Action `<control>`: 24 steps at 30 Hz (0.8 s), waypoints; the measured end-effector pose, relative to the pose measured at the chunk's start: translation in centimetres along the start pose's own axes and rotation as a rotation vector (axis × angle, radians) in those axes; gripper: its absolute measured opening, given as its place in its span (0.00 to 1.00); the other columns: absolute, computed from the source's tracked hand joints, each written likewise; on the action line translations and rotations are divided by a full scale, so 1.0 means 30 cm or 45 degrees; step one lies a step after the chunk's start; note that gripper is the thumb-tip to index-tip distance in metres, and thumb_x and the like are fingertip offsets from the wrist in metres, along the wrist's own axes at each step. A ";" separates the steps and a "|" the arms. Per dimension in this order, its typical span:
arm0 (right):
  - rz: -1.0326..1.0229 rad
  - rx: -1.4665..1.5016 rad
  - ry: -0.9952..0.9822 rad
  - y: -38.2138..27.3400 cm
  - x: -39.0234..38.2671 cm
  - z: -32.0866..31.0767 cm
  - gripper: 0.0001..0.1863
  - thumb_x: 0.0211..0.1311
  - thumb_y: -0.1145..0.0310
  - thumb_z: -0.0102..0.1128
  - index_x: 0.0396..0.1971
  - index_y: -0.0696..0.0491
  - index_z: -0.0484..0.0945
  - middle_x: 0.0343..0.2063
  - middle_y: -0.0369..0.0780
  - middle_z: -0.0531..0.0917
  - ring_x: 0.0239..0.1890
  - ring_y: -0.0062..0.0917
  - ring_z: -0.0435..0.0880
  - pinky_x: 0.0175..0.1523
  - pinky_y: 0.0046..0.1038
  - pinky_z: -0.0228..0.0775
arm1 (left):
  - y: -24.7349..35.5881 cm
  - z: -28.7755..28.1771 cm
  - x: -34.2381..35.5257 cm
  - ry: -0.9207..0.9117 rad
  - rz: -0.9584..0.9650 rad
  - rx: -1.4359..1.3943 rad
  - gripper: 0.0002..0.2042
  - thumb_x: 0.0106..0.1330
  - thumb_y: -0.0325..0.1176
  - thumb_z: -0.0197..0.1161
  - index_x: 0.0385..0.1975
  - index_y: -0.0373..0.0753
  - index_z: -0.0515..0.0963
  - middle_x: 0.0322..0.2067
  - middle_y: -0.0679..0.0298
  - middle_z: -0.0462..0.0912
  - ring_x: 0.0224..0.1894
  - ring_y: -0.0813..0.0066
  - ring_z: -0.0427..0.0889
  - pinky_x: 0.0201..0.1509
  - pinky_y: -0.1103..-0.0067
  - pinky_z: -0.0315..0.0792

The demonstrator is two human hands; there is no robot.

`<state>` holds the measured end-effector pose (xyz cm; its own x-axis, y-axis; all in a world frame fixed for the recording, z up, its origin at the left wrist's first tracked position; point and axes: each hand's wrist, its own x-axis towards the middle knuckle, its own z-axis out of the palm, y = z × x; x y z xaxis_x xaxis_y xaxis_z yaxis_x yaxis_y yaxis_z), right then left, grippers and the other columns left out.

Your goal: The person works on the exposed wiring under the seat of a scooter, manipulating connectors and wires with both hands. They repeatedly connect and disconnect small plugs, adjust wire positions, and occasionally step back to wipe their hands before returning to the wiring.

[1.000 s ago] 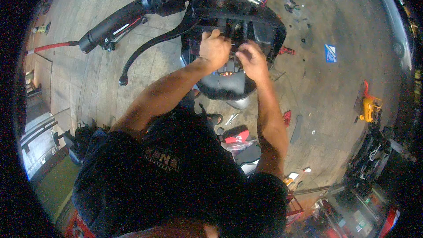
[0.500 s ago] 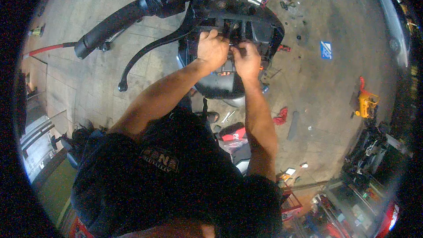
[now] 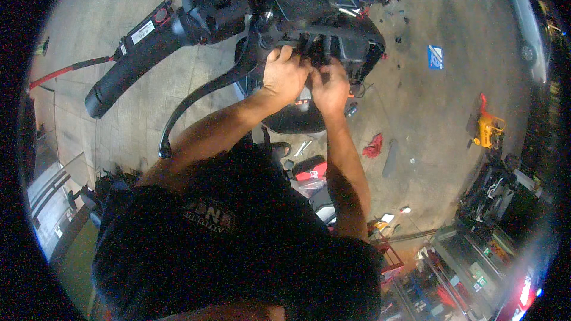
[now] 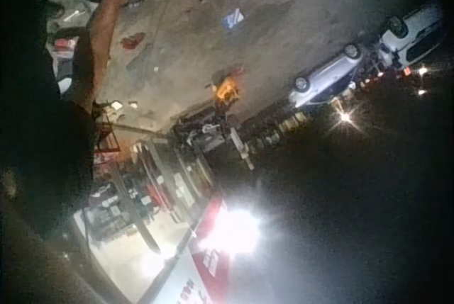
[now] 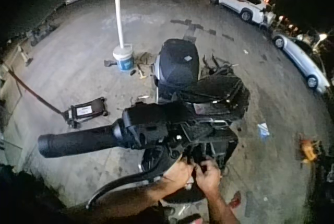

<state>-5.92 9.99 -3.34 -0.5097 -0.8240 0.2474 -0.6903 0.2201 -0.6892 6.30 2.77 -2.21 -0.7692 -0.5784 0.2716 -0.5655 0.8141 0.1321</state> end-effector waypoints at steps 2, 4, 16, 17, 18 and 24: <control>0.003 0.024 -0.024 -0.002 0.005 -0.003 0.10 0.48 0.72 0.69 0.26 0.59 0.76 0.42 0.51 0.81 0.42 0.40 0.82 0.43 0.32 0.73 | -0.019 0.011 -0.010 0.144 0.211 0.244 0.10 0.53 0.36 0.57 0.32 0.40 0.79 0.26 0.60 0.79 0.34 0.65 0.78 0.46 0.66 0.68; -0.019 -0.029 -0.039 0.002 0.008 -0.007 0.10 0.48 0.72 0.69 0.26 0.59 0.76 0.42 0.51 0.80 0.41 0.41 0.82 0.43 0.32 0.73 | -0.031 0.028 -0.006 0.128 0.142 0.186 0.10 0.53 0.37 0.56 0.31 0.41 0.79 0.26 0.60 0.78 0.33 0.65 0.77 0.42 0.65 0.69; -0.159 -0.105 -0.253 0.021 0.035 -0.037 0.11 0.50 0.70 0.64 0.32 0.58 0.75 0.45 0.56 0.77 0.46 0.50 0.77 0.51 0.40 0.69 | 0.016 0.022 0.008 0.011 0.028 0.259 0.07 0.51 0.38 0.58 0.25 0.44 0.79 0.26 0.66 0.79 0.42 0.64 0.70 0.40 0.66 0.60; -0.157 -0.118 -0.245 0.022 0.035 -0.034 0.11 0.49 0.70 0.64 0.32 0.58 0.75 0.45 0.56 0.77 0.47 0.50 0.77 0.51 0.40 0.69 | 0.018 0.021 0.010 0.042 0.022 0.224 0.07 0.51 0.38 0.58 0.25 0.44 0.79 0.26 0.66 0.79 0.42 0.64 0.70 0.40 0.66 0.60; -0.153 -0.130 -0.242 0.023 0.032 -0.032 0.11 0.49 0.71 0.64 0.32 0.58 0.75 0.45 0.56 0.77 0.47 0.49 0.77 0.51 0.40 0.69 | 0.021 0.018 0.010 0.069 0.013 0.187 0.06 0.51 0.38 0.58 0.24 0.45 0.79 0.26 0.66 0.79 0.42 0.64 0.70 0.40 0.66 0.60; 0.025 0.009 -0.085 0.009 0.006 -0.007 0.10 0.51 0.73 0.63 0.34 0.59 0.76 0.44 0.53 0.79 0.45 0.45 0.80 0.50 0.36 0.71 | 0.010 0.015 0.025 -0.046 -0.074 0.002 0.11 0.51 0.36 0.59 0.30 0.37 0.78 0.27 0.59 0.81 0.40 0.63 0.76 0.49 0.68 0.64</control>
<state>-6.30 10.00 -3.34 -0.4875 -0.8525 0.1884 -0.6770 0.2328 -0.6982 5.42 2.54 -2.39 -0.7453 -0.6263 0.2287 -0.6100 0.7790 0.1453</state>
